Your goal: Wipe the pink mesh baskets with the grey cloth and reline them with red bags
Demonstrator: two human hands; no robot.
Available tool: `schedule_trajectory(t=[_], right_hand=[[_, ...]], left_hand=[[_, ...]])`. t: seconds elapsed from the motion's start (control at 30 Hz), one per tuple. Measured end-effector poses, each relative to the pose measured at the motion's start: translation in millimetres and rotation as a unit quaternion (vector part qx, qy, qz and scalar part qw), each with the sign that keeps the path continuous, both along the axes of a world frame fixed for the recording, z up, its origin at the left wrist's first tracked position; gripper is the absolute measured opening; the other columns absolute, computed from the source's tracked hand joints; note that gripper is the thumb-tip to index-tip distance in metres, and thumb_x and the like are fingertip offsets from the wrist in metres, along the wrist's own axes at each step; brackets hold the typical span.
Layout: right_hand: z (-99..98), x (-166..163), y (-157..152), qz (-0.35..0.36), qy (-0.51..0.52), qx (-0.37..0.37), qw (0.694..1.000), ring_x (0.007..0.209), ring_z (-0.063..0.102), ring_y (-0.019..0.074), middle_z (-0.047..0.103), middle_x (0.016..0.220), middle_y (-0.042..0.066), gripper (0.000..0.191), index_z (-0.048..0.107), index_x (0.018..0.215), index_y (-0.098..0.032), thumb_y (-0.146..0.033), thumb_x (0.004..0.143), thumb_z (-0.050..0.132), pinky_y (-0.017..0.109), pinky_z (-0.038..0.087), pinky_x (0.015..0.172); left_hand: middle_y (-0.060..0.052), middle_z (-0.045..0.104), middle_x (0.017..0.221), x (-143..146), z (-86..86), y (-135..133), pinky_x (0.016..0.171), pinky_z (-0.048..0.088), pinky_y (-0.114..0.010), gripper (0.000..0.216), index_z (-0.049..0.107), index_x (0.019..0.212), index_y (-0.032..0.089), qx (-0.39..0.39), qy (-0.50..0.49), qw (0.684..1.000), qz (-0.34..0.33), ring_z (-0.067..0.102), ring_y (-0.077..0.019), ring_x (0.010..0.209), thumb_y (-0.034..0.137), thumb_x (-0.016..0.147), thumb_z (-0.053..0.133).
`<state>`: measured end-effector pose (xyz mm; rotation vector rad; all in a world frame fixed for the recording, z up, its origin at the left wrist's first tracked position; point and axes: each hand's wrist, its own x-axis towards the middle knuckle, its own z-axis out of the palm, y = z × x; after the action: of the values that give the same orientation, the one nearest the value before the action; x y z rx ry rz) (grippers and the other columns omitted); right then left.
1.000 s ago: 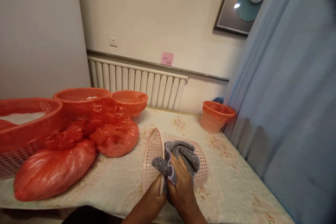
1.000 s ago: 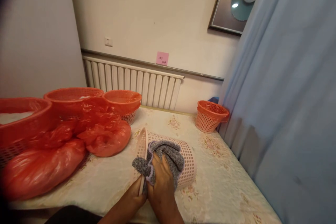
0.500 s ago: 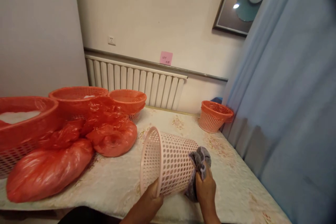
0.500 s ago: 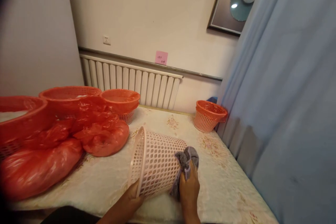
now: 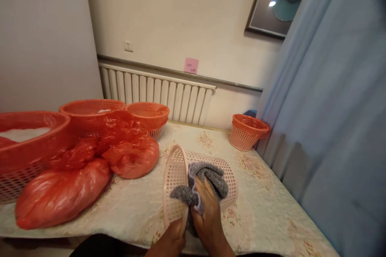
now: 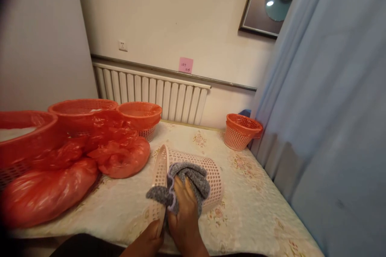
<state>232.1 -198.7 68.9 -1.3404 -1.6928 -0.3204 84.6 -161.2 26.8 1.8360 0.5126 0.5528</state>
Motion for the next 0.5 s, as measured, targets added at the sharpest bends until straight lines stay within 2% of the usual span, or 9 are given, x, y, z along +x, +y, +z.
schedule_trajectory(t=[0.1, 0.2, 0.33, 0.5], right_hand=[[21.2, 4, 9, -0.007, 0.022, -0.030, 0.999, 0.129, 0.047, 0.0277, 0.056, 0.134, 0.009, 0.051, 0.048, 0.136, -0.017, -0.022, 0.085, 0.051, 0.050, 0.040, 0.107], [26.8, 4, 11, -0.011, 0.026, -0.041, 0.999, 0.127, 0.049, 0.0273, 0.057, 0.133, 0.008, 0.051, 0.051, 0.134, -0.018, -0.020, 0.083, 0.053, 0.049, 0.039, 0.108], [14.8, 1, 5, -0.019, 0.014, -0.033, 0.999, 0.127, 0.048, 0.0297, 0.057, 0.133, 0.009, 0.055, 0.048, 0.135, -0.018, -0.021, 0.081, 0.056, 0.051, 0.041, 0.105], [-0.6, 4, 0, -0.019, -0.002, -0.031, 0.999, 0.130, 0.045, 0.0304, 0.053, 0.137, 0.009, 0.062, 0.044, 0.139, -0.019, -0.016, 0.078, 0.055, 0.052, 0.040, 0.106]], left_hand=[[-0.003, 0.071, 0.111, -1, -3.9, -4, 0.106, 0.037, -0.040, 0.056, 0.067, 0.112, 0.019, 0.002, 0.001, 1.000, -0.015, 0.058, -0.0246, 0.110, 0.003, 0.067, 0.039], [-0.003, 0.070, 0.114, 0, -7.8, -5, 0.101, 0.042, -0.038, 0.053, 0.065, 0.116, 0.020, -0.002, -0.008, 1.000, -0.023, 0.059, -0.0246, 0.109, 0.005, 0.072, 0.039], [-0.005, 0.066, 0.122, 7, -4.1, -3, 0.105, 0.040, -0.038, 0.055, 0.058, 0.123, 0.016, -0.035, -0.016, 0.999, 0.021, 0.055, -0.0265, 0.116, 0.006, 0.070, 0.047], [-0.008, 0.055, 0.138, 21, 10.4, 0, 0.114, 0.029, -0.041, 0.067, 0.045, 0.137, 0.017, -0.067, -0.091, 0.993, 0.046, 0.046, -0.0261, 0.129, 0.005, 0.071, 0.049]])
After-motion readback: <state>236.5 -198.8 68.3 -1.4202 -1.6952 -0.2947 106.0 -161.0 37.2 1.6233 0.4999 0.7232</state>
